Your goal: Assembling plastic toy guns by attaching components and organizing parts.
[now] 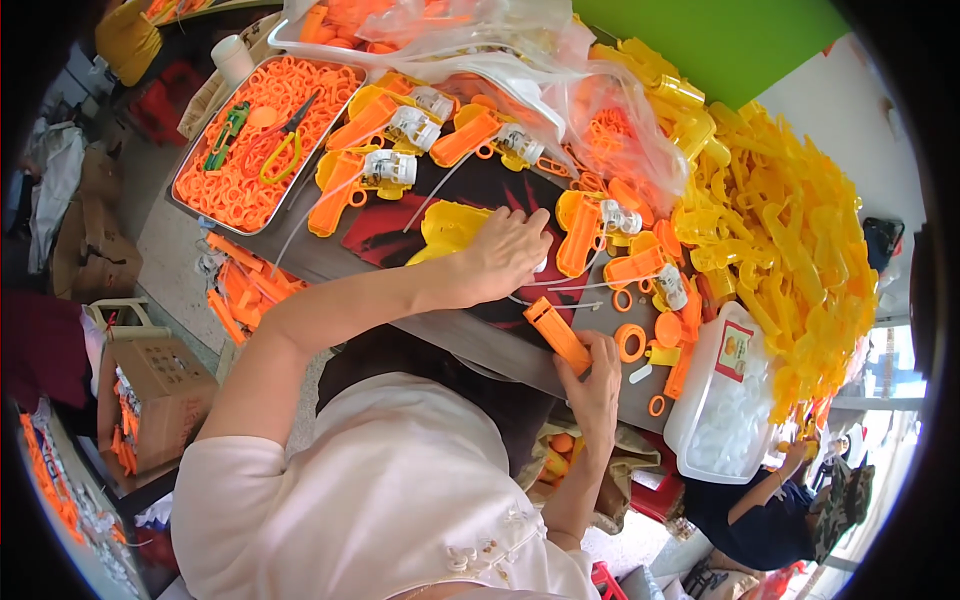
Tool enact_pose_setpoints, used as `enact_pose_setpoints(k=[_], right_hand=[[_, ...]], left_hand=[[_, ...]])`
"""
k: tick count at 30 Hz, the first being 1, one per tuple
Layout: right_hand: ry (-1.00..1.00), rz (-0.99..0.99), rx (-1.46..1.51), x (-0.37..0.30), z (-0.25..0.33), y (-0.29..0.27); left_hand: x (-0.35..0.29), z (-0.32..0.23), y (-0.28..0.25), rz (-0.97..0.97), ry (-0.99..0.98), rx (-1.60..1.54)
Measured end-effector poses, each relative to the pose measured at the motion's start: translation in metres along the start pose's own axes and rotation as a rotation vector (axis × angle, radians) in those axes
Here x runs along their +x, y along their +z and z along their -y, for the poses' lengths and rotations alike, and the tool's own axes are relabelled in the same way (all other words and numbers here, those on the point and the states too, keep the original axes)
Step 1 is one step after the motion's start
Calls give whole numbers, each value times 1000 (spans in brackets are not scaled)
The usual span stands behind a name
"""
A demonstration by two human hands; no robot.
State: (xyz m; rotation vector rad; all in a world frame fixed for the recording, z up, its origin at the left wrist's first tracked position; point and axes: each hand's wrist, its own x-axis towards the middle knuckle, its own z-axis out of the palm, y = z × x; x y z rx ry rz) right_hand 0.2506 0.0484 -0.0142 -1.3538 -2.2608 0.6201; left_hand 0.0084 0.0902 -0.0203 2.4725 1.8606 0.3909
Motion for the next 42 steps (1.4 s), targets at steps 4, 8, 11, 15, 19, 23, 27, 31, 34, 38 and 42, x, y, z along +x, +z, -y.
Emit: enact_pose_setpoints(k=[4, 8, 11, 15, 19, 23, 27, 31, 34, 38, 42], right_hand=[[127, 65, 305, 3, 9, -13], [191, 34, 503, 6, -11, -11], [342, -99, 858, 18, -9, -5], [282, -243, 869, 41, 9, 8], [66, -401, 728, 53, 15, 27], [58, -361, 598, 57, 25, 21], [99, -385, 613, 64, 16, 16], [71, -418, 514, 72, 18, 18], [-127, -529, 178, 80, 34, 16], [-152, -559, 225, 93, 51, 12], [-166, -400, 251, 105, 54, 9]], left_hand=[[-10, 10, -1, -126, -11, -415], [-29, 25, -29, -144, -203, -917], [-51, 30, -6, -352, -233, -1171], [-70, 20, 5, -618, -94, -1038], [-76, 14, 7, -579, 183, -558], [-76, 8, 14, -499, 363, -246], [-90, 9, 10, -468, 304, -476], [-98, 15, 5, -639, 50, -634], [-100, 25, 0, -694, -113, -712], [-101, 33, -7, -545, -389, -1230], [-93, 37, -12, -418, -419, -1469]])
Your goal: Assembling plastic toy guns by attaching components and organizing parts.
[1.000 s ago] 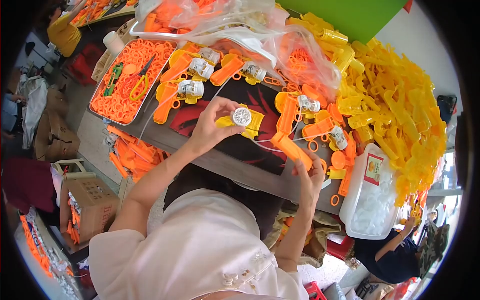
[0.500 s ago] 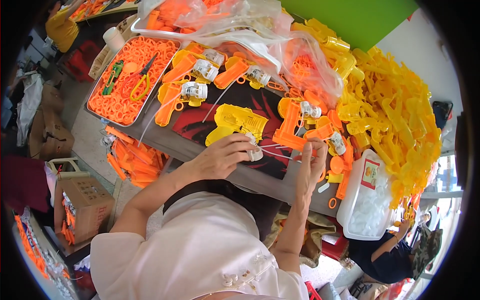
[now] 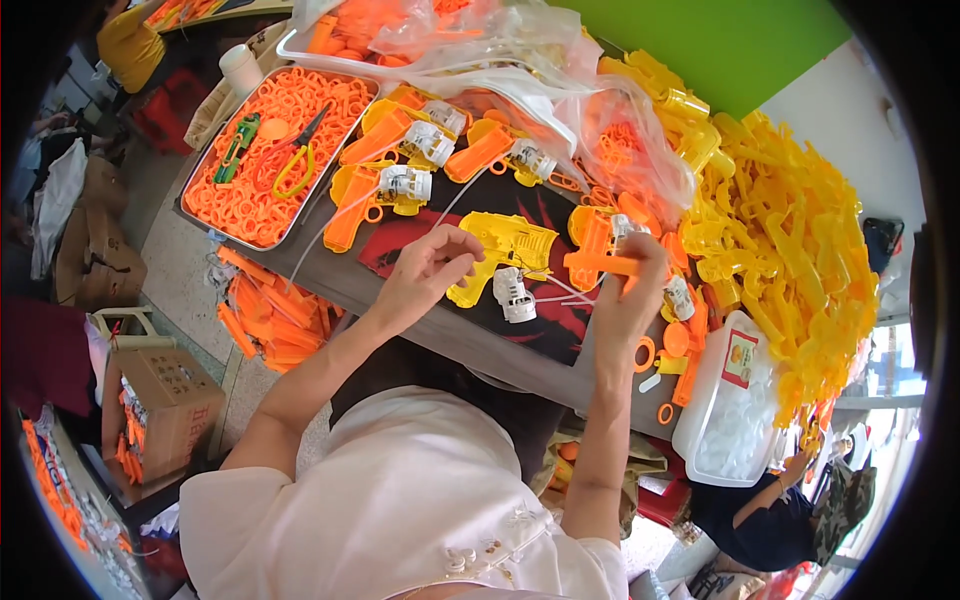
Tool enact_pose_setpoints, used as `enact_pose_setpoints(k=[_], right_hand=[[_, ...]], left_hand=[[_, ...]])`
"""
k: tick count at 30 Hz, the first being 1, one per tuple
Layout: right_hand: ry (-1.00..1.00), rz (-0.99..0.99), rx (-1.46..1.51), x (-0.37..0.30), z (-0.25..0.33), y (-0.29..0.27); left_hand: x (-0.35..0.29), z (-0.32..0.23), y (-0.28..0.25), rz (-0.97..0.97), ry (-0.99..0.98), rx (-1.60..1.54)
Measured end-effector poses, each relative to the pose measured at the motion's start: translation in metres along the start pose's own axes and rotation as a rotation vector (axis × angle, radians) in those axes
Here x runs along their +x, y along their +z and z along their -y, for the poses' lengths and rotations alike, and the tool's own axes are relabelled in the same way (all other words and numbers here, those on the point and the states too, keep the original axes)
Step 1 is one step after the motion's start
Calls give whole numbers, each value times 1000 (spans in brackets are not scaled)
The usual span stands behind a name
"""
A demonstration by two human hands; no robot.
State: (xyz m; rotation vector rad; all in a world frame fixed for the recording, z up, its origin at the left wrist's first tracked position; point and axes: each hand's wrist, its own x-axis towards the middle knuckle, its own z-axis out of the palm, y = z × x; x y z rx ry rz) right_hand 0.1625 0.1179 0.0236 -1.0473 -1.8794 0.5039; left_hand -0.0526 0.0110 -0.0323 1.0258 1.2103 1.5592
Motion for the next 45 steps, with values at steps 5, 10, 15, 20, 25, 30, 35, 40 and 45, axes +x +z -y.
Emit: enact_pose_setpoints(k=[5, 10, 15, 20, 25, 30, 35, 40, 45], right_hand=[[-987, 516, -422, 5, 43, 29], [-970, 550, -279, -34, 34, 29], [-361, 284, -194, -83, 10, 35], [-221, 318, -236, -83, -9, 49], [-113, 416, 58, -44, 3, 16], [314, 544, 390, -3, -22, 18], [395, 387, 230, -17, -15, 32], [124, 255, -261, -20, -13, 32], [-218, 201, -239, -13, -3, 38]], left_hand=[[8, -5, 4, 168, -421, -378], [8, -9, -2, -11, -514, -480], [2, 5, -3, 194, -199, 459], [-11, 12, 17, -10, 345, 880], [-19, 12, 14, -90, 316, 923], [-13, 5, -5, 38, 171, 816], [-7, 12, -13, 46, -12, 492], [-8, -7, 3, 22, -138, 561], [-9, 2, 10, -86, 23, 630]])
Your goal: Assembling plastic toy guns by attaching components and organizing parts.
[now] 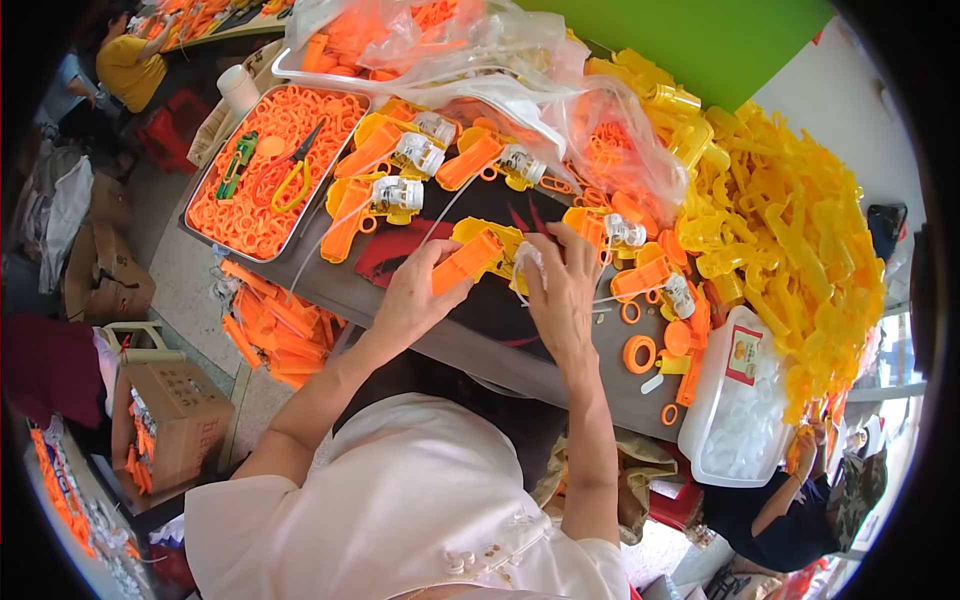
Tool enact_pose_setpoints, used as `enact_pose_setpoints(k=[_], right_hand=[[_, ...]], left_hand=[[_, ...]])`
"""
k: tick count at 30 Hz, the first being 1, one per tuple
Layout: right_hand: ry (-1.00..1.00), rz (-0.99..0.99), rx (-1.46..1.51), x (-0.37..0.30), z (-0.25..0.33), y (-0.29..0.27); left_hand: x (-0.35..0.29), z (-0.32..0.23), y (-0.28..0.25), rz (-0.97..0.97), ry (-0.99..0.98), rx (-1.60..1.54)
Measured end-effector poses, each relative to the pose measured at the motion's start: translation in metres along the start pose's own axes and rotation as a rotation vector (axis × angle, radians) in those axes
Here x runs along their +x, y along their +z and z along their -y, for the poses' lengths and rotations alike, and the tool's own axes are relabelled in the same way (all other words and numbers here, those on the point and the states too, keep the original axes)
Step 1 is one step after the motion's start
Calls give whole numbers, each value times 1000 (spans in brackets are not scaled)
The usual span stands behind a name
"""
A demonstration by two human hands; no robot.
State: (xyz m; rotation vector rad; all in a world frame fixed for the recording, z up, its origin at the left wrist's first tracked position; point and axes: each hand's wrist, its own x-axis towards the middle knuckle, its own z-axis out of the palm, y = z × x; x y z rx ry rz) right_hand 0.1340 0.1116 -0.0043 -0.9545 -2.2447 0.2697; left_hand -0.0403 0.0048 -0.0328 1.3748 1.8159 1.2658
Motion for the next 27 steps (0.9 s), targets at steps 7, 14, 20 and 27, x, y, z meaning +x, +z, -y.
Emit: enact_pose_setpoints(k=[7, 14, 20, 27], right_hand=[[-95, 200, 104, 0, -14, 27], [-77, 190, 124, -5, -9, 28], [-55, 161, 85, -6, -6, 28], [-67, 161, 99, -7, -7, 30]], left_hand=[[1, 23, 34, -342, 254, 211], [-5, 19, 40, -348, 137, 224], [-4, 18, 40, -318, 145, 245], [-4, 19, 42, -335, 169, 323]])
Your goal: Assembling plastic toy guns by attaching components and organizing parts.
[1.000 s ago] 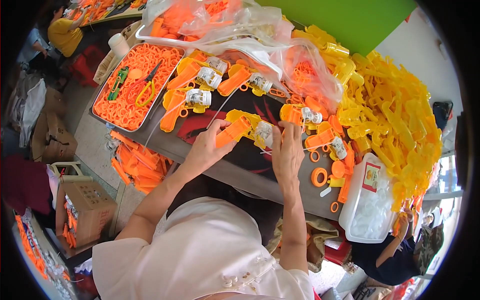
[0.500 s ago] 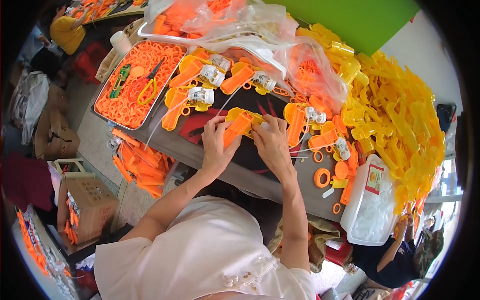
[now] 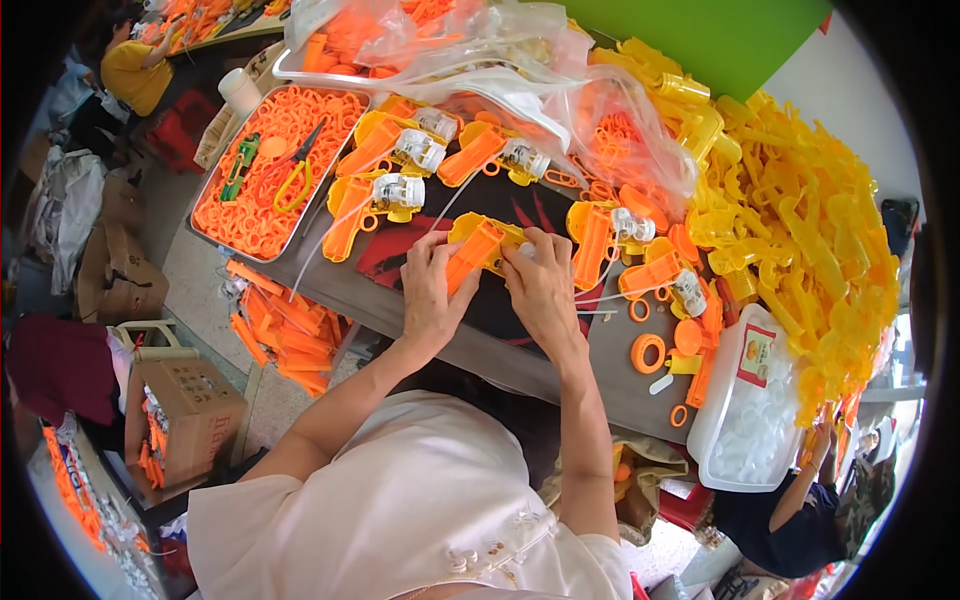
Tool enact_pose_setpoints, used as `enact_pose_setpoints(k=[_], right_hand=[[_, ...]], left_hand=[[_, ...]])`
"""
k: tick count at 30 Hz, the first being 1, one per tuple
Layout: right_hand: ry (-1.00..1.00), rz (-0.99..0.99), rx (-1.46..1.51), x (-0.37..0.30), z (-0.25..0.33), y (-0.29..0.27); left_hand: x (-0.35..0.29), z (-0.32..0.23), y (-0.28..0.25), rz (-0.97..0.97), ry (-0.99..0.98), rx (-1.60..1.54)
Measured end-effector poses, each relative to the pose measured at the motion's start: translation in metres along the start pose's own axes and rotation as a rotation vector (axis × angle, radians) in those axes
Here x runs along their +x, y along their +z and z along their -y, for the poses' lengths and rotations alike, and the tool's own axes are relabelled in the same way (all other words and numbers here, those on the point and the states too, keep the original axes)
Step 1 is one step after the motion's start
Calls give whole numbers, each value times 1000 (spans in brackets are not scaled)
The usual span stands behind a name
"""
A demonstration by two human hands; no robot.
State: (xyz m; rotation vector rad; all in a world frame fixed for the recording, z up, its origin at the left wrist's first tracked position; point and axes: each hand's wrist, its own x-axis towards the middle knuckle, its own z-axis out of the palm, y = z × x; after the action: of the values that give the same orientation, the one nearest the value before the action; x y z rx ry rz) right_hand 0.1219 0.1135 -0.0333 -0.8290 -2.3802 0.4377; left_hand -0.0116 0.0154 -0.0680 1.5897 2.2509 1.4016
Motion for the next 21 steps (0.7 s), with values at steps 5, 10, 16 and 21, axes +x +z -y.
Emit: enact_pose_setpoints(k=[5, 10, 16, 21], right_hand=[[-19, -3, -35, -1, -2, 2], [34, -10, 75, 3, 3, -5], [-23, 35, -100, 0, 4, -1], [-35, 19, -108, -3, 2, 2]], left_hand=[[1, -2, -1, -6, 34, 58], [2, -2, 0, 2, 55, 101], [1, 2, -1, 40, 91, 198], [5, -2, -9, 99, 166, 339]])
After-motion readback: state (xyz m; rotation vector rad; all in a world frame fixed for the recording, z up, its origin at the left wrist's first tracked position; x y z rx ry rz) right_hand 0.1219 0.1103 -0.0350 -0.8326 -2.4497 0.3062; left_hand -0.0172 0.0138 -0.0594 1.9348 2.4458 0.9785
